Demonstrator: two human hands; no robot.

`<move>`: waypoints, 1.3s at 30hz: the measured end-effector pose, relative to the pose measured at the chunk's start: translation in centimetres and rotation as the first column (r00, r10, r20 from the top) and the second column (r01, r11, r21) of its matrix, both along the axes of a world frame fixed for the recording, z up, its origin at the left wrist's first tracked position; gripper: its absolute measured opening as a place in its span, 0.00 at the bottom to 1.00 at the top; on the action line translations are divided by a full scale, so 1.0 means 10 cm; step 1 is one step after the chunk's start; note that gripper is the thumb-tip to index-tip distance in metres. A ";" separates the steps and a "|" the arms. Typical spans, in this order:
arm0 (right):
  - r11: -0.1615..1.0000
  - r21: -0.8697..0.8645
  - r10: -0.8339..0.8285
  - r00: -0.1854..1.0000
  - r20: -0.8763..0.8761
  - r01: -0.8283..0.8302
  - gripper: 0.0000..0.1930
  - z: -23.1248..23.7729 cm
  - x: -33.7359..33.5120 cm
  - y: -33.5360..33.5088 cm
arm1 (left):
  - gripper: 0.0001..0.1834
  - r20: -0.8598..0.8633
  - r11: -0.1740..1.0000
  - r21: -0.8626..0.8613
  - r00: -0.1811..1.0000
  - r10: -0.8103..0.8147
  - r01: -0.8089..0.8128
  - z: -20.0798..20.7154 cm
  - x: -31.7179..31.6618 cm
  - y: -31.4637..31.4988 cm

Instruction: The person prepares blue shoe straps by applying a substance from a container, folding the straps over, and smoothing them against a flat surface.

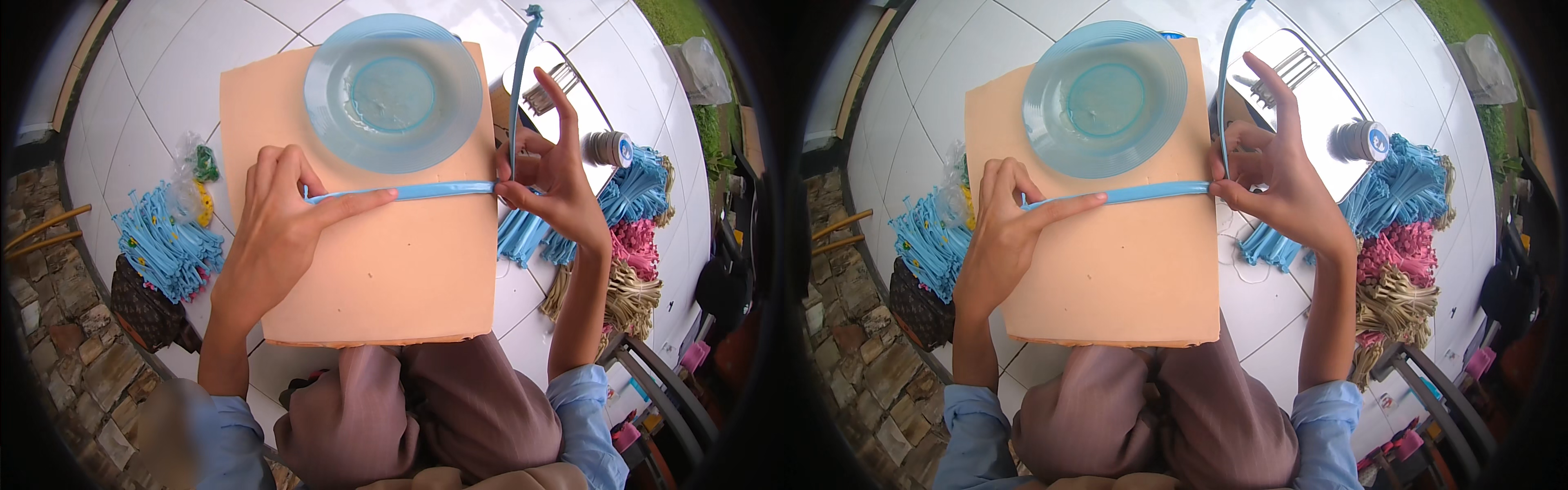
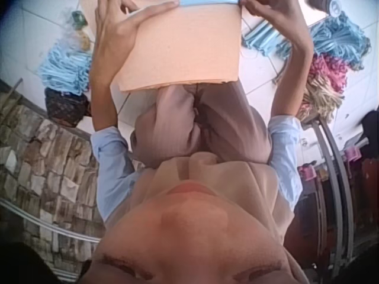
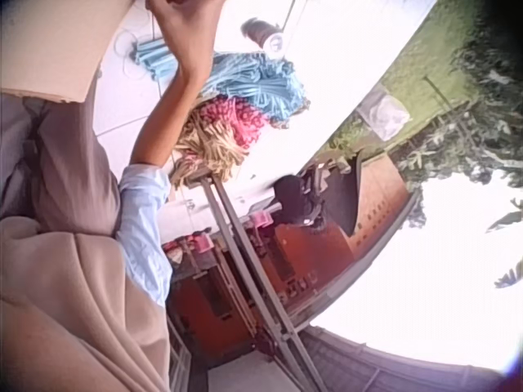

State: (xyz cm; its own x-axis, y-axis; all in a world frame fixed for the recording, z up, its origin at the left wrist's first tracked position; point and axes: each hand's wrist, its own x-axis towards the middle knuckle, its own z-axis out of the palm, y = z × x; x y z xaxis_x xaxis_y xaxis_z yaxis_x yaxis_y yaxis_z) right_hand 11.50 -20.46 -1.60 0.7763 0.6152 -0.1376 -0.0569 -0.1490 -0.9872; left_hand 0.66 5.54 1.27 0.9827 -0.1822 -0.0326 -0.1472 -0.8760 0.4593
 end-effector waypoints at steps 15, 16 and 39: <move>0.997 -0.074 -0.007 0.994 0.108 0.015 0.50 -0.02 -0.02 0.02 | 0.20 0.150 0.899 0.439 0.986 -0.072 -0.001 0.02 -0.16 -0.67; 0.997 -0.073 -0.007 0.994 0.106 0.015 0.50 -0.01 -0.01 0.02 | 0.20 0.148 0.898 0.439 0.986 -0.072 0.000 0.03 -0.14 -0.70; 0.977 0.169 -0.129 0.991 -0.031 0.132 0.57 -0.19 -0.06 -0.09 | 0.33 0.212 0.919 0.394 0.975 -0.069 -0.021 -0.16 -0.17 -0.85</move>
